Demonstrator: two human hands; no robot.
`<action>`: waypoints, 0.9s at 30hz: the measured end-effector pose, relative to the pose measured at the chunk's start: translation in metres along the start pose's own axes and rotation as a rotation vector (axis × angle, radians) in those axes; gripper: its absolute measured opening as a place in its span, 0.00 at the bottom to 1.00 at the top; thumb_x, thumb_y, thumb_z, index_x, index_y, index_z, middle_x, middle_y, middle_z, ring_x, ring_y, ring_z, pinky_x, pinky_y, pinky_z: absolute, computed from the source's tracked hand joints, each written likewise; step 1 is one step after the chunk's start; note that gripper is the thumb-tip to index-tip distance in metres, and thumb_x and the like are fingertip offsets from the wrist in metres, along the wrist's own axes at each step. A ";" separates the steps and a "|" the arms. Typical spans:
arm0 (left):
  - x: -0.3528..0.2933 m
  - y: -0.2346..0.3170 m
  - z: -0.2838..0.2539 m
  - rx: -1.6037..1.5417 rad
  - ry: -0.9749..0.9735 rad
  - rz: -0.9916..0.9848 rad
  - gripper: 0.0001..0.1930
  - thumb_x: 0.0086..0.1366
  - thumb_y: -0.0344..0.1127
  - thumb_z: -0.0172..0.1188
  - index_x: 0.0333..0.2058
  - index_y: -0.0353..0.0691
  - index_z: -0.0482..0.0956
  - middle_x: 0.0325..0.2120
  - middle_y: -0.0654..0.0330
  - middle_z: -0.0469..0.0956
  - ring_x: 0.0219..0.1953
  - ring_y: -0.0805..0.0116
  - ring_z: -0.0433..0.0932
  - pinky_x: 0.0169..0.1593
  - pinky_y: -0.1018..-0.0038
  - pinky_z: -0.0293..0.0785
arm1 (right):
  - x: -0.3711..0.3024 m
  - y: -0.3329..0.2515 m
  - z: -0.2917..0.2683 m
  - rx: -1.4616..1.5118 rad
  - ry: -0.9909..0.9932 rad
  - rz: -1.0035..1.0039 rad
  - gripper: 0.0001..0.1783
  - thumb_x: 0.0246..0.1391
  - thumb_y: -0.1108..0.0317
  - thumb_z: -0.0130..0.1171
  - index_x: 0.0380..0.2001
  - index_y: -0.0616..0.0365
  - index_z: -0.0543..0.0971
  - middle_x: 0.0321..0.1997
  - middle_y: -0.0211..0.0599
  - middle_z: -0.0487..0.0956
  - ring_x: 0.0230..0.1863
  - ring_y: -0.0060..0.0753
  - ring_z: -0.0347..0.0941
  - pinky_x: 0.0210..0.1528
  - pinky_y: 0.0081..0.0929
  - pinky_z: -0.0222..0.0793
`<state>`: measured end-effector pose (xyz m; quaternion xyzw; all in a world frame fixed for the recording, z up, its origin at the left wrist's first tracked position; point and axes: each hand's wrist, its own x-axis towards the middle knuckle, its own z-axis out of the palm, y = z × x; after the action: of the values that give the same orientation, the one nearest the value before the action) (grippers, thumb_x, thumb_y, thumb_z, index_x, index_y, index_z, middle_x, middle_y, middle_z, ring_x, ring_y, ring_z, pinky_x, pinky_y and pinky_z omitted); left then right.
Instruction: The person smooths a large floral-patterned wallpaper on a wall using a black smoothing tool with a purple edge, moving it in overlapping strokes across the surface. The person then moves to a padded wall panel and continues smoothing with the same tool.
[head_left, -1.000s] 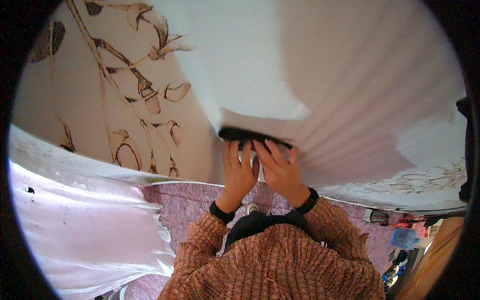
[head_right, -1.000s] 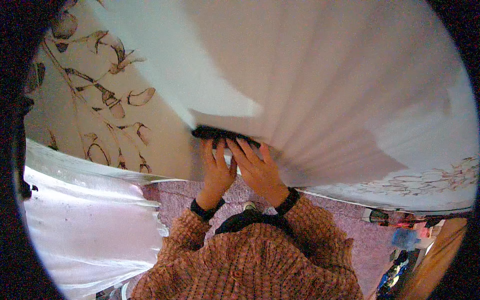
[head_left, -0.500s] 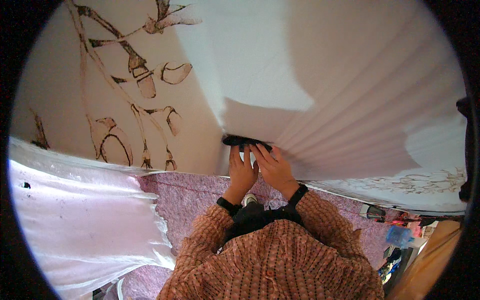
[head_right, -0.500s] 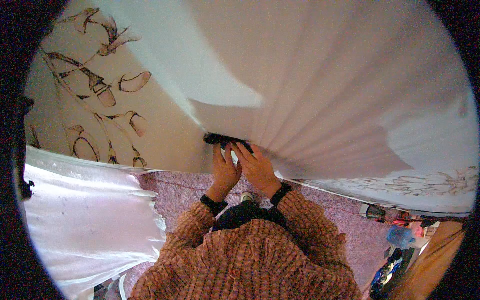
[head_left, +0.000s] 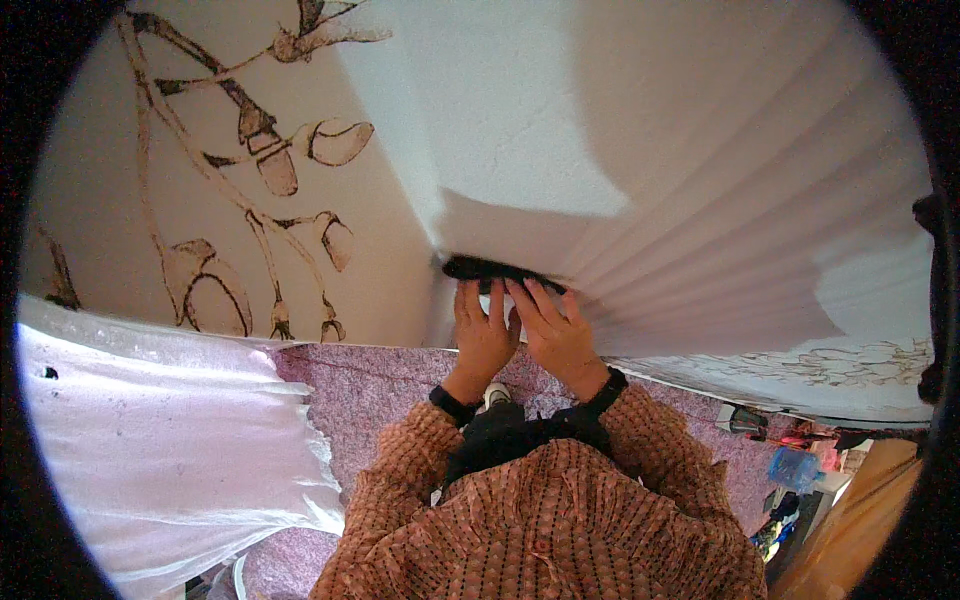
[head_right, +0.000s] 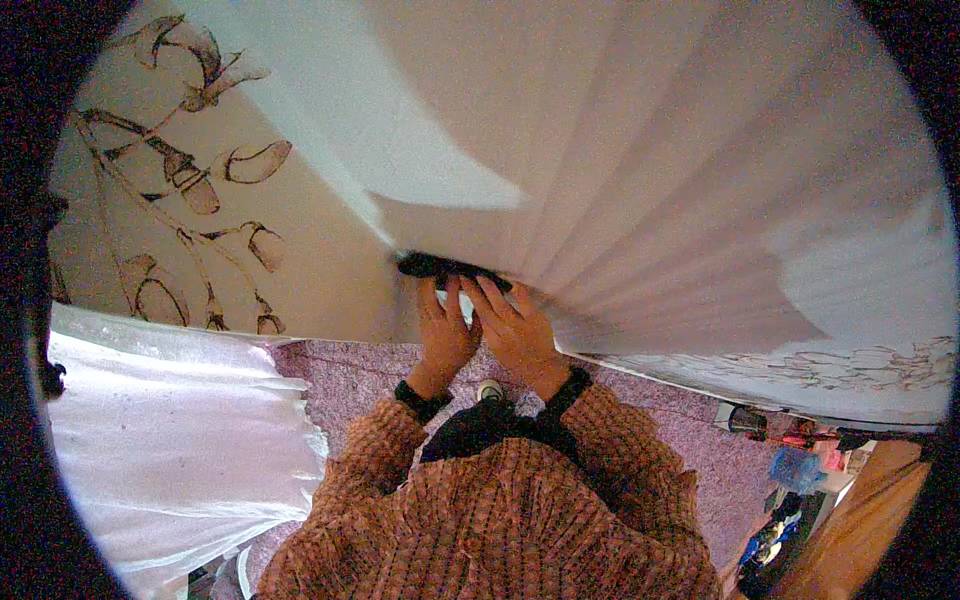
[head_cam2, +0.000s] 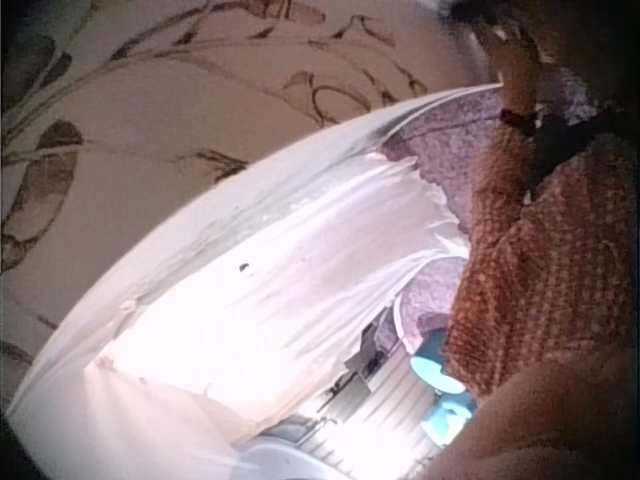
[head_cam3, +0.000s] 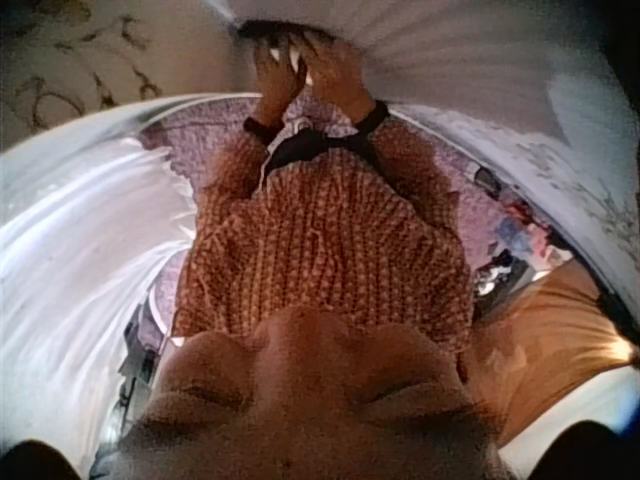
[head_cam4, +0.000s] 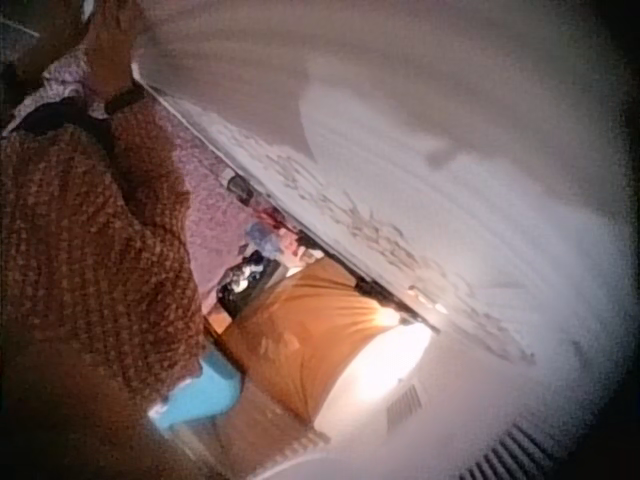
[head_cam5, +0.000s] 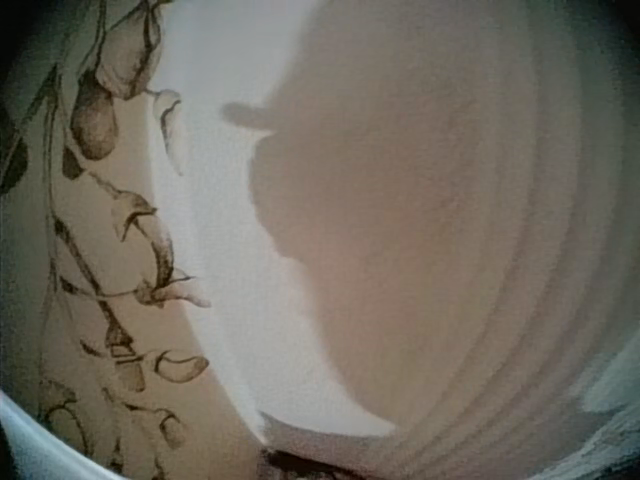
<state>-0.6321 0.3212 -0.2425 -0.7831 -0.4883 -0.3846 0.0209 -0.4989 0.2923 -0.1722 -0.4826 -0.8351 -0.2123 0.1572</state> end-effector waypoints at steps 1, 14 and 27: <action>-0.011 -0.002 0.006 -0.018 -0.084 0.006 0.32 0.51 0.34 0.61 0.55 0.34 0.61 0.52 0.36 0.56 0.54 0.33 0.58 0.55 0.46 0.60 | -0.009 -0.001 0.007 0.003 -0.053 -0.021 0.23 0.45 0.67 0.52 0.47 0.63 0.74 0.60 0.36 0.66 0.62 0.35 0.58 0.60 0.45 0.53; 0.061 0.042 -0.039 -0.086 0.183 0.103 0.24 0.50 0.32 0.59 0.49 0.42 0.71 0.51 0.47 0.60 0.54 0.41 0.59 0.54 0.49 0.61 | 0.007 0.021 -0.046 -0.205 0.247 0.181 0.14 0.49 0.65 0.51 0.39 0.54 0.79 0.57 0.20 0.70 0.59 0.29 0.61 0.57 0.39 0.53; 0.049 0.075 -0.026 -0.243 0.117 0.313 0.23 0.50 0.34 0.58 0.49 0.50 0.73 0.47 0.59 0.67 0.51 0.54 0.64 0.57 0.55 0.60 | -0.048 0.027 -0.059 -0.087 0.212 0.235 0.19 0.43 0.72 0.53 0.42 0.62 0.76 0.54 0.34 0.71 0.54 0.37 0.64 0.55 0.41 0.55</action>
<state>-0.5773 0.3078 -0.1678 -0.8225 -0.3084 -0.4777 0.0144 -0.4489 0.2389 -0.1386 -0.5583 -0.7415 -0.2783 0.2472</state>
